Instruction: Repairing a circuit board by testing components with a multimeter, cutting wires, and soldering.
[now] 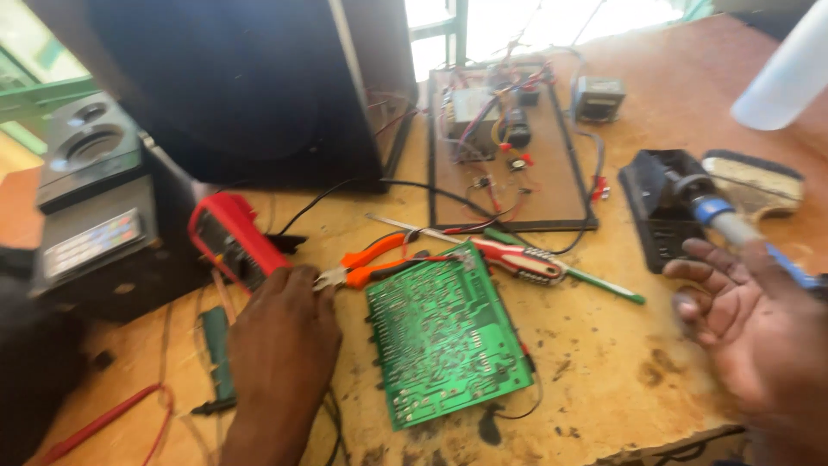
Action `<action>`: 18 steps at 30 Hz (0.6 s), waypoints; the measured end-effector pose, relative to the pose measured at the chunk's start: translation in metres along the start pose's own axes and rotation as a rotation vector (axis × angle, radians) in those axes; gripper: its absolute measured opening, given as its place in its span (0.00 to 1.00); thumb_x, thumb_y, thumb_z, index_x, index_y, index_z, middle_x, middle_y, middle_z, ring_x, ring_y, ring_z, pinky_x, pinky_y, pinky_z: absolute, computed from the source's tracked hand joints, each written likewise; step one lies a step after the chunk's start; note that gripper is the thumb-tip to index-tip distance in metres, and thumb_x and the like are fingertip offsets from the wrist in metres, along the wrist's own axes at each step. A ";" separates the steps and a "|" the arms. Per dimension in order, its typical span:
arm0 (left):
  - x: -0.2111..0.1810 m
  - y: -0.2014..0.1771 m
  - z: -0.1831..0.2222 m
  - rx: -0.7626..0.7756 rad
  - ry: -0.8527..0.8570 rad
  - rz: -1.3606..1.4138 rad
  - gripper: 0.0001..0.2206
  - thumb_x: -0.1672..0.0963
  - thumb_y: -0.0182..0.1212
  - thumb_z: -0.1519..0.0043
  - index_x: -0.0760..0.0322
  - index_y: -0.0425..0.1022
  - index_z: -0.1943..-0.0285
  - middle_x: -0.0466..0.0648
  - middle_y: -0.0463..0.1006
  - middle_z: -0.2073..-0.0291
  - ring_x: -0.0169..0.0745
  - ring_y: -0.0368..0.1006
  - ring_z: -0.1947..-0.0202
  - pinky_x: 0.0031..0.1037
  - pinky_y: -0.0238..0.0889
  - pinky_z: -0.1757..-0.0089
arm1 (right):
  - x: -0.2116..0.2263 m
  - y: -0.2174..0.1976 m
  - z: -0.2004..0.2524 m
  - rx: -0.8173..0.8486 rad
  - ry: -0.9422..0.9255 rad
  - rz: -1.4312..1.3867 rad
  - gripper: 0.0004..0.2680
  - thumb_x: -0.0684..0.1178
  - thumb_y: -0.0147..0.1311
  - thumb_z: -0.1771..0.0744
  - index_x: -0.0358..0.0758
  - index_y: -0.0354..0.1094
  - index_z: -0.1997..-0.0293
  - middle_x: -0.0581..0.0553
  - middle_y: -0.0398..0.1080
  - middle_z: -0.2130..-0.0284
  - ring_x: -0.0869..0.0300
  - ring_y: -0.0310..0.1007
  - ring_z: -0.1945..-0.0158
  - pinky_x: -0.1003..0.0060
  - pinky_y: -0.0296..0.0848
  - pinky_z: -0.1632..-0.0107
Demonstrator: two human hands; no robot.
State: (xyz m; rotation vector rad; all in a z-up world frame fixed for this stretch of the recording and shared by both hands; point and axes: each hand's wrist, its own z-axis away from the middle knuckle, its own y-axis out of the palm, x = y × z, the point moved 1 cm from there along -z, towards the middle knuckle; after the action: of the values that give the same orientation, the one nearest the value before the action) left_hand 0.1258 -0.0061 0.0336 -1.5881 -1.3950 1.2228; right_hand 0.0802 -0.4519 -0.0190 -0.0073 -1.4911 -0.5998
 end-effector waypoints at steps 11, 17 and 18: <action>-0.021 -0.031 0.031 0.175 -0.093 0.325 0.10 0.48 0.58 0.37 0.53 0.78 0.60 0.50 0.84 0.73 0.58 0.79 0.73 0.50 0.64 0.71 | 0.020 0.143 0.082 0.070 0.173 0.633 0.13 0.41 0.50 0.32 0.26 0.76 0.44 0.26 0.79 0.63 0.45 0.69 0.68 0.58 0.58 0.65; -0.023 -0.042 0.047 0.474 -0.283 0.640 0.26 0.47 0.65 0.45 0.52 0.76 0.37 0.40 0.85 0.65 0.36 0.81 0.68 0.33 0.73 0.61 | 0.019 0.191 0.091 0.177 0.232 0.970 0.21 0.44 0.68 0.40 0.45 0.80 0.39 0.40 0.75 0.67 0.53 0.72 0.67 0.59 0.69 0.63; -0.022 -0.047 0.047 0.531 -0.364 0.758 0.29 0.50 0.69 0.46 0.49 0.75 0.33 0.40 0.82 0.64 0.30 0.77 0.69 0.27 0.73 0.64 | 0.018 0.194 0.091 0.175 0.219 0.952 0.23 0.41 0.69 0.40 0.46 0.79 0.37 0.38 0.74 0.68 0.51 0.71 0.68 0.58 0.70 0.63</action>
State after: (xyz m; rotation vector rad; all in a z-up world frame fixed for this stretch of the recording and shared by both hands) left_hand 0.0666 -0.0232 0.0665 -1.5794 -0.5327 2.1939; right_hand 0.0683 -0.2597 0.0764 -0.4744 -1.1475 0.2930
